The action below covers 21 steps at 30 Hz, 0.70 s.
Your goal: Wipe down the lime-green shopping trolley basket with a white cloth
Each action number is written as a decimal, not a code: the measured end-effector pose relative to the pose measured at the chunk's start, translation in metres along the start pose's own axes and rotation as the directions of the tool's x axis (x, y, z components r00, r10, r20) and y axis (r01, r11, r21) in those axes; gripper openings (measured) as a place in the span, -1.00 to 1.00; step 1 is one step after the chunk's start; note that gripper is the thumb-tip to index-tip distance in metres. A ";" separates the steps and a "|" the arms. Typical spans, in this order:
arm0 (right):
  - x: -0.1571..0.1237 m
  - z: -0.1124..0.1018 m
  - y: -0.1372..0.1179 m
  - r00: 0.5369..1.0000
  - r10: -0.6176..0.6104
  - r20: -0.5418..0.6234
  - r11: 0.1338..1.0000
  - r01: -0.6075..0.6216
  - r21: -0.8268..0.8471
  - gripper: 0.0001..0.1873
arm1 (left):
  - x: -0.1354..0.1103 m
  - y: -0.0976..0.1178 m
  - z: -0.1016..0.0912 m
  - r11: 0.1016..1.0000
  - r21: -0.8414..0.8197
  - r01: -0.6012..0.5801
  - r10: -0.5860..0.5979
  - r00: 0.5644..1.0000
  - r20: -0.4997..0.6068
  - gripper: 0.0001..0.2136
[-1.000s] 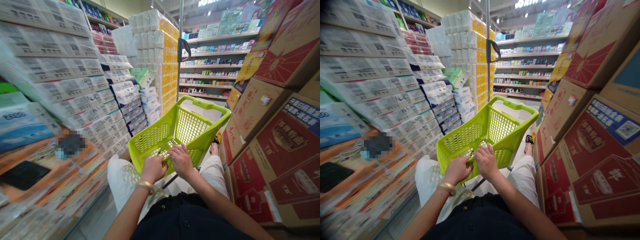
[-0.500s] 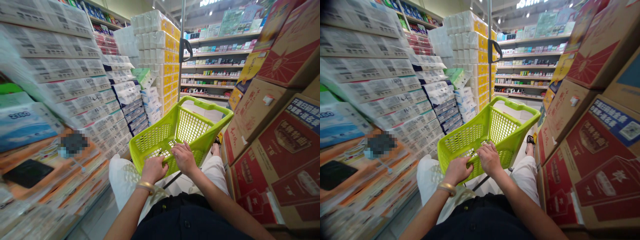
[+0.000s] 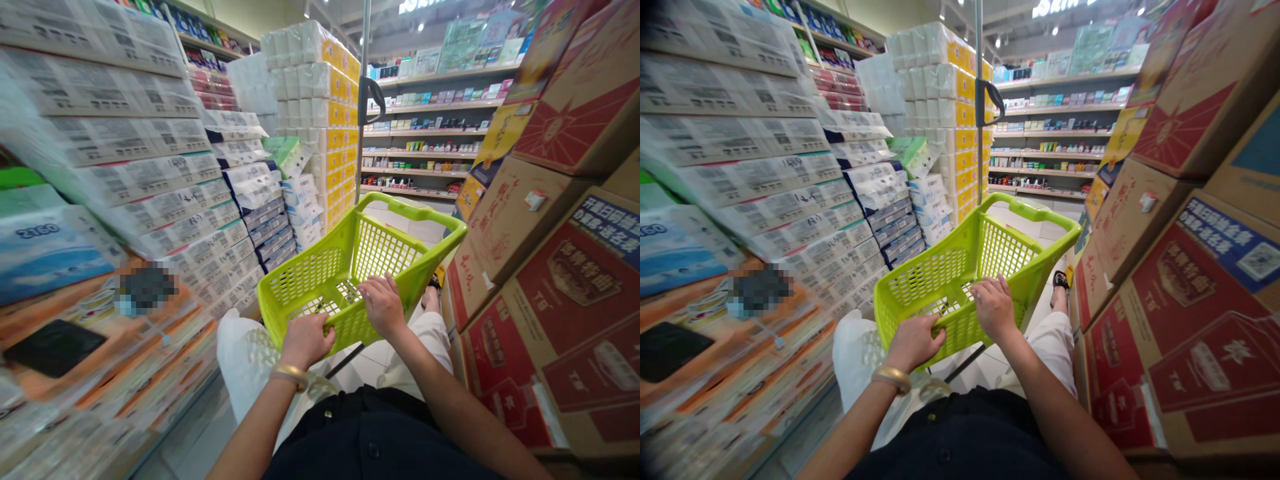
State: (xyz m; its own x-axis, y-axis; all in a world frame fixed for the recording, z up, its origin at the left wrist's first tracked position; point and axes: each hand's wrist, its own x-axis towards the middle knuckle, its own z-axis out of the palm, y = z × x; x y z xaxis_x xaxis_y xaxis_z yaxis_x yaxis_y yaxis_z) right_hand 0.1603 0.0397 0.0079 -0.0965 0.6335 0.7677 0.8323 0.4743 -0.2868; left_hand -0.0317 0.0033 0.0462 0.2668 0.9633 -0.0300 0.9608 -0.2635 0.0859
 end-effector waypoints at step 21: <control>-0.003 -0.001 -0.010 0.988 -0.097 0.120 0.993 0.089 0.073 -0.76 | 0.001 -0.001 0.002 1.000 0.004 -0.013 0.013 1.000 -0.007 -0.74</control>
State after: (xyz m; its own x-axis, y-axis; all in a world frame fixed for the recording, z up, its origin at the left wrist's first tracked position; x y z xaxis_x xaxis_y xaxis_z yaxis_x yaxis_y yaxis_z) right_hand 0.1523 0.0328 0.0090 -0.2418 0.6533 0.7174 0.7783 0.5721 -0.2587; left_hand -0.0322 0.0041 0.0444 0.2785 0.9602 -0.0216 0.9577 -0.2759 0.0818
